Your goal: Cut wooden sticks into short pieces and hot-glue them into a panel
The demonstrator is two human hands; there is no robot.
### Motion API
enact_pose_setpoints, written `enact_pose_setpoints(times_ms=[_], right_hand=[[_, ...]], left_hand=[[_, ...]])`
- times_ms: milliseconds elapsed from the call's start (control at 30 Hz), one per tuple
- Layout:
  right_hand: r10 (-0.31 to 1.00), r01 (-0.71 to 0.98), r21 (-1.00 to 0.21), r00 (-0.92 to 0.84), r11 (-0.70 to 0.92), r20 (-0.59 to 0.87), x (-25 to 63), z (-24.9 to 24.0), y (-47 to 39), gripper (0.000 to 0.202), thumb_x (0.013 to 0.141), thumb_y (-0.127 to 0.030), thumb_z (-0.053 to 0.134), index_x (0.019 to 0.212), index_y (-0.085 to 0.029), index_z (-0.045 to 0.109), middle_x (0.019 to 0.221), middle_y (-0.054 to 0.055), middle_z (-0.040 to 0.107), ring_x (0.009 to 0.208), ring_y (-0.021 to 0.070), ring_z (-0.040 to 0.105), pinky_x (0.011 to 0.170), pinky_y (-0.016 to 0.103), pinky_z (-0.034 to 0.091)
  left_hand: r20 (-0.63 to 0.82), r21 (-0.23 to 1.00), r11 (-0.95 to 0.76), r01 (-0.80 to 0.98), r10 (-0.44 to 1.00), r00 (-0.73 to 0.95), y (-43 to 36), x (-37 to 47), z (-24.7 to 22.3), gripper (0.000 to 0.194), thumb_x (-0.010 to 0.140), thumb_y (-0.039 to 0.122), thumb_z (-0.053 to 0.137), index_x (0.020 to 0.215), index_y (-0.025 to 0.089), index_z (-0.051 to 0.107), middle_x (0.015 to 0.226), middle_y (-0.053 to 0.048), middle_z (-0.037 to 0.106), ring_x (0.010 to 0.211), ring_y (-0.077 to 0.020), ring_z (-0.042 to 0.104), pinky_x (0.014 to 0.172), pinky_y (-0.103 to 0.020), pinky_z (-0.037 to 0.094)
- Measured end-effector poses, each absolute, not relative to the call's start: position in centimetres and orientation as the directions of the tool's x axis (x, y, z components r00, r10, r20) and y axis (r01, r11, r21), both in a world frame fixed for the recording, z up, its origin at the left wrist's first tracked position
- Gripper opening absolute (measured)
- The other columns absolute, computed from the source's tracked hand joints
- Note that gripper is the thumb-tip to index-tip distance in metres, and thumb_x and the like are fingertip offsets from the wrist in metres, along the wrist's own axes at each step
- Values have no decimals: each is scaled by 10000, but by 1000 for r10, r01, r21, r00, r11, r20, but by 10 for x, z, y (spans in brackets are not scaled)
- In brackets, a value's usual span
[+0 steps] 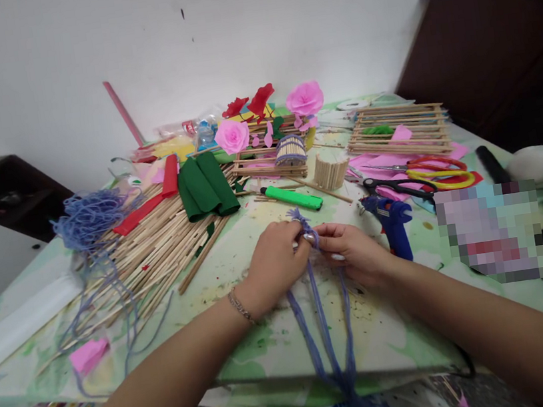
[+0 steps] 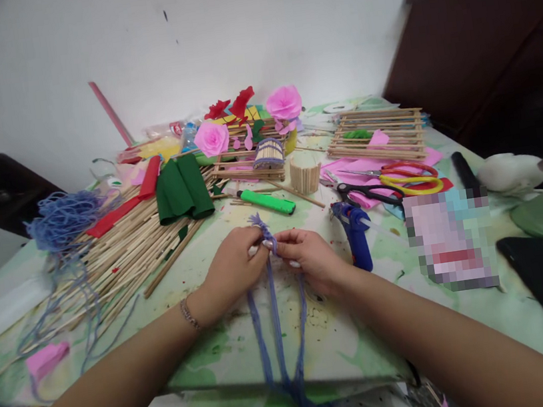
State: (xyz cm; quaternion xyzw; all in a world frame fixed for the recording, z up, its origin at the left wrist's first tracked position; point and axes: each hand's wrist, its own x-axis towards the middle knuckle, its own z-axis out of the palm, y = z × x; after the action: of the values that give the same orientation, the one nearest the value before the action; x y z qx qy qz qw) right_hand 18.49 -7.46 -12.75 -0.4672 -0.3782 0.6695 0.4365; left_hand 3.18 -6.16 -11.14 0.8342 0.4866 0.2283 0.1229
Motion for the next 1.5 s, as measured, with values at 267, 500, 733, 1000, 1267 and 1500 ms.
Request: enact_pose_setpoints(times_ms=[267, 500, 733, 1000, 1267, 1500], right_hand=[[977, -89, -980, -137, -178, -165, 190, -136, -68, 368, 582, -448, 776, 697, -177, 555, 500, -80, 451, 443, 61, 321, 450, 245, 182], [993, -30, -998, -106, -60, -57, 193, -133, -66, 333, 658, -463, 724, 736, -204, 528, 490, -88, 453, 438, 75, 356, 447, 239, 209], [994, -94, -995, -110, -15, -4, 194, -134, -63, 370, 638, -465, 751, 726, -205, 503, 551, -83, 473, 433, 58, 354, 430, 232, 240], [978, -151, -983, -195, -109, -79, 191, -132, -67, 400, 634, -493, 751, 778, -200, 521, 543, -79, 470, 412, 52, 339, 409, 226, 194], [968, -164, -974, -222, -159, -121, 191, -129, -68, 437, 593, -510, 771, 767, -198, 519, 579, -59, 535, 406, 42, 319, 414, 226, 175], [970, -97, -989, -223, -116, -92, 189, -130, -69, 359, 645, -477, 720, 758, -201, 521, 571, -62, 499, 437, 59, 348, 441, 233, 221]], left_hand=[[151, 610, -577, 542, 757, 636, -41, 22, -109, 240, 889, 252, 487, 773, 157, 675, 768, -45, 609, 784, -180, 556, 723, -293, 420], [154, 790, -436, 431, 822, 549, -27, 19, -118, 172, 828, 227, 581, 860, 184, 745, 809, -41, 662, 815, -172, 604, 753, -278, 449], [234, 778, -465, 422, 838, 492, -44, 27, -117, 281, 852, 260, 557, 1085, 165, 682, 926, -64, 694, 817, -158, 614, 710, -261, 473], [59, 897, -231, 376, 907, 416, -34, 24, -110, 174, 756, 150, 556, 845, 138, 705, 780, -28, 654, 719, -132, 572, 706, -261, 455], [-204, 974, 146, 172, 895, 397, -34, 30, -111, 143, 699, 119, 487, 733, 141, 624, 724, -15, 636, 676, -121, 561, 626, -242, 409], [-91, 982, -1, 191, 875, 475, -37, 31, -116, 240, 817, 378, 543, 761, 145, 536, 639, 30, 492, 586, -94, 424, 571, -228, 341]])
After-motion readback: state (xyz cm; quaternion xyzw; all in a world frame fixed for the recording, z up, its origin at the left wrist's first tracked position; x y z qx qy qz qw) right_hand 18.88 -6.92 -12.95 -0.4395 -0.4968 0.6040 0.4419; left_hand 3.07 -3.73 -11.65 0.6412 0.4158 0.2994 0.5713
